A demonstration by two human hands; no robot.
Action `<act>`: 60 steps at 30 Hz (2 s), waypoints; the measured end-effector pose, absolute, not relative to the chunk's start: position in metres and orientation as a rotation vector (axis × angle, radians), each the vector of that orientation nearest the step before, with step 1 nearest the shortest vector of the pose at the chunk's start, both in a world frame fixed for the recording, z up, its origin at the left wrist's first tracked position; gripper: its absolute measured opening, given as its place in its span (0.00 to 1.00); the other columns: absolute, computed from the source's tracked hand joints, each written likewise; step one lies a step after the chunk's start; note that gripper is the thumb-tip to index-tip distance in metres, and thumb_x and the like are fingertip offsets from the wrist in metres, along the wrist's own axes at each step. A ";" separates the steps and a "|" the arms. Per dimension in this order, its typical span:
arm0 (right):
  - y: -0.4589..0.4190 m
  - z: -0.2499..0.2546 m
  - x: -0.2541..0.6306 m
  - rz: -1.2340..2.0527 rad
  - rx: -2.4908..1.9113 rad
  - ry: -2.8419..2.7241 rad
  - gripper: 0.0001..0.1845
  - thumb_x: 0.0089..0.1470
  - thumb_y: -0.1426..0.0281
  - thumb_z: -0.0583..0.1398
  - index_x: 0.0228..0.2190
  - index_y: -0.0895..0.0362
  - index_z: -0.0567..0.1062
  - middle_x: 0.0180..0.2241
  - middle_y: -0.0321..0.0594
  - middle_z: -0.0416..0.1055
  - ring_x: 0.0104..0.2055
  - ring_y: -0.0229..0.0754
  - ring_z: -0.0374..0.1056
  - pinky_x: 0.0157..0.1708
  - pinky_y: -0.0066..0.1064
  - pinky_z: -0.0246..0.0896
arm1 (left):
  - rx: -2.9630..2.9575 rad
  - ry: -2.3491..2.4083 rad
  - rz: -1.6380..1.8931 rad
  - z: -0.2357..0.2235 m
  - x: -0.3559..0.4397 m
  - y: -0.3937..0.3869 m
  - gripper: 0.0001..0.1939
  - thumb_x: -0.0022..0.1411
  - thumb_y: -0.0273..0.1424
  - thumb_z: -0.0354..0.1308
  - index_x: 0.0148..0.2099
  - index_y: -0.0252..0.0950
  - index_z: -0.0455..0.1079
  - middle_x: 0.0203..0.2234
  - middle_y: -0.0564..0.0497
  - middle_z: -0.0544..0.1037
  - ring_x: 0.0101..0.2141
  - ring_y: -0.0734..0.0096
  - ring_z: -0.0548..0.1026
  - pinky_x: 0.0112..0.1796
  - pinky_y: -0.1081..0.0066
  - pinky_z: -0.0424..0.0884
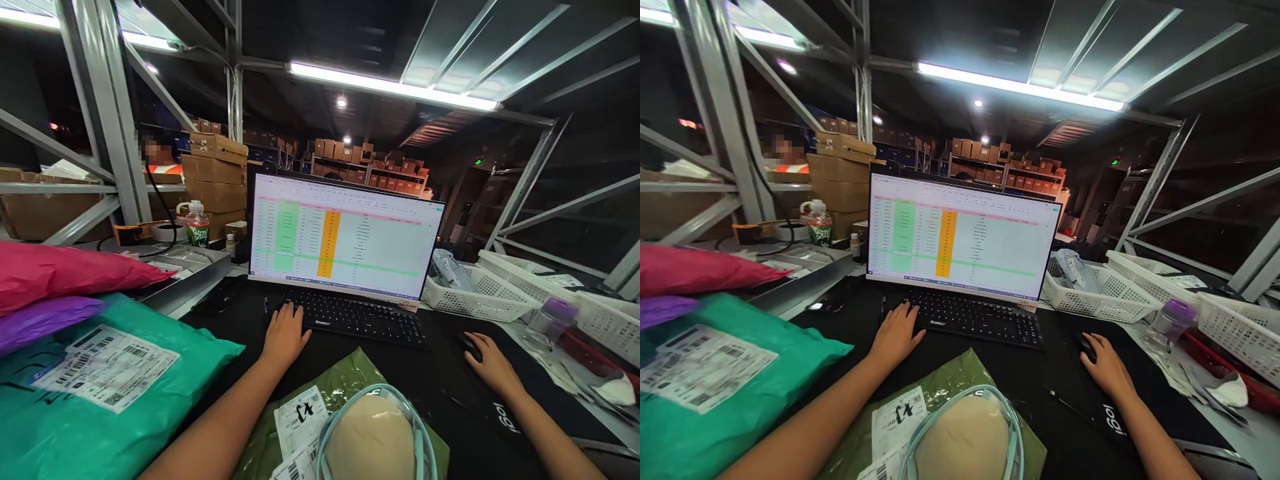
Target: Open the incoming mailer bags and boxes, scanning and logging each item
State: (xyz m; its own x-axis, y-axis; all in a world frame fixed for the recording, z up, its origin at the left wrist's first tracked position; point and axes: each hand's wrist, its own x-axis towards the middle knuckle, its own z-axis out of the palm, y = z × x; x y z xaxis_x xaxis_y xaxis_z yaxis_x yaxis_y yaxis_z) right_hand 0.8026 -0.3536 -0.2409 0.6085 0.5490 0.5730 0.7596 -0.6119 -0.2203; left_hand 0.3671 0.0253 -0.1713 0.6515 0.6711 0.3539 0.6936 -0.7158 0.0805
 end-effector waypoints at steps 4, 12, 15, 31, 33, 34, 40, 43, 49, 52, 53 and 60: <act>-0.355 -0.237 0.798 -0.624 -2.416 -1.015 0.31 0.57 0.56 0.52 0.57 0.59 0.69 0.56 0.53 0.67 0.57 0.55 0.68 0.59 0.48 0.65 | -2.816 -1.118 -0.566 -0.175 0.369 0.025 0.30 0.68 0.32 0.58 0.68 0.25 0.63 0.67 0.30 0.63 0.67 0.46 0.62 0.67 0.52 0.57; -0.353 -0.232 0.797 -0.633 -2.458 -0.950 0.30 0.54 0.54 0.51 0.51 0.60 0.70 0.52 0.55 0.68 0.55 0.56 0.69 0.58 0.47 0.66 | -2.824 -1.096 -0.552 -0.176 0.368 0.024 0.27 0.69 0.31 0.56 0.68 0.29 0.64 0.66 0.32 0.65 0.67 0.47 0.62 0.66 0.50 0.58; -0.352 -0.232 0.798 -0.642 -2.464 -0.935 0.30 0.53 0.55 0.51 0.51 0.61 0.70 0.51 0.56 0.68 0.55 0.57 0.69 0.57 0.47 0.66 | -2.824 -1.088 -0.551 -0.175 0.368 0.023 0.27 0.68 0.30 0.56 0.67 0.28 0.65 0.66 0.32 0.65 0.66 0.46 0.63 0.66 0.50 0.58; -0.353 -0.229 0.792 -0.608 -2.448 -0.963 0.27 0.54 0.55 0.53 0.50 0.58 0.70 0.51 0.53 0.69 0.54 0.57 0.69 0.56 0.49 0.67 | -2.812 -1.072 -0.528 -0.174 0.369 0.023 0.28 0.68 0.31 0.55 0.67 0.29 0.64 0.66 0.32 0.66 0.66 0.46 0.64 0.65 0.49 0.59; -0.353 -0.229 0.792 -0.609 -2.450 -0.950 0.27 0.53 0.55 0.53 0.50 0.58 0.70 0.51 0.54 0.69 0.53 0.57 0.70 0.55 0.50 0.67 | -2.811 -1.074 -0.513 -0.173 0.369 0.023 0.28 0.68 0.31 0.54 0.68 0.29 0.64 0.66 0.33 0.65 0.66 0.47 0.63 0.65 0.50 0.59; -0.353 -0.230 0.793 -0.611 -2.451 -0.944 0.27 0.53 0.56 0.53 0.50 0.58 0.70 0.51 0.54 0.69 0.53 0.57 0.70 0.55 0.50 0.67 | -2.811 -1.076 -0.506 -0.173 0.369 0.023 0.27 0.68 0.32 0.54 0.68 0.29 0.64 0.66 0.33 0.65 0.66 0.47 0.63 0.65 0.50 0.59; -0.354 -0.231 0.795 -0.619 -2.448 -0.943 0.29 0.53 0.55 0.52 0.50 0.59 0.70 0.51 0.54 0.69 0.54 0.57 0.69 0.58 0.48 0.65 | -2.811 -1.077 -0.491 -0.172 0.368 0.022 0.28 0.69 0.32 0.55 0.68 0.28 0.64 0.66 0.32 0.65 0.66 0.46 0.63 0.65 0.50 0.59; -0.354 -0.231 0.796 -0.623 -2.451 -0.941 0.30 0.53 0.55 0.52 0.51 0.60 0.70 0.51 0.55 0.69 0.54 0.56 0.69 0.58 0.48 0.65 | -2.809 -1.074 -0.496 -0.172 0.368 0.022 0.27 0.69 0.32 0.55 0.67 0.28 0.64 0.66 0.31 0.65 0.66 0.46 0.63 0.65 0.50 0.59; -0.355 -0.233 0.799 -0.638 -2.464 -0.918 0.28 0.54 0.56 0.52 0.51 0.59 0.71 0.51 0.54 0.69 0.54 0.57 0.69 0.58 0.49 0.65 | -2.810 -1.066 -0.510 -0.172 0.369 0.021 0.27 0.69 0.32 0.55 0.67 0.28 0.64 0.65 0.32 0.66 0.66 0.46 0.63 0.65 0.50 0.59; -0.355 -0.234 0.801 -0.649 -2.475 -0.904 0.27 0.55 0.57 0.53 0.51 0.59 0.71 0.52 0.54 0.69 0.54 0.58 0.69 0.57 0.51 0.65 | -2.808 -1.068 -0.515 -0.172 0.369 0.021 0.27 0.69 0.31 0.55 0.67 0.29 0.65 0.65 0.32 0.66 0.66 0.46 0.63 0.65 0.50 0.59; -0.355 -0.235 0.801 -0.652 -2.477 -0.901 0.27 0.55 0.57 0.53 0.51 0.59 0.71 0.52 0.54 0.69 0.53 0.58 0.69 0.57 0.51 0.64 | -2.808 -1.067 -0.518 -0.172 0.368 0.021 0.27 0.68 0.31 0.55 0.67 0.29 0.65 0.65 0.32 0.66 0.66 0.46 0.63 0.65 0.50 0.60; -0.356 -0.238 0.805 -0.663 -2.480 -0.936 0.28 0.56 0.57 0.52 0.53 0.59 0.71 0.51 0.53 0.69 0.54 0.57 0.69 0.58 0.49 0.65 | -2.815 -1.059 -0.513 -0.171 0.368 0.020 0.26 0.68 0.31 0.56 0.66 0.29 0.66 0.65 0.31 0.67 0.65 0.46 0.64 0.64 0.48 0.61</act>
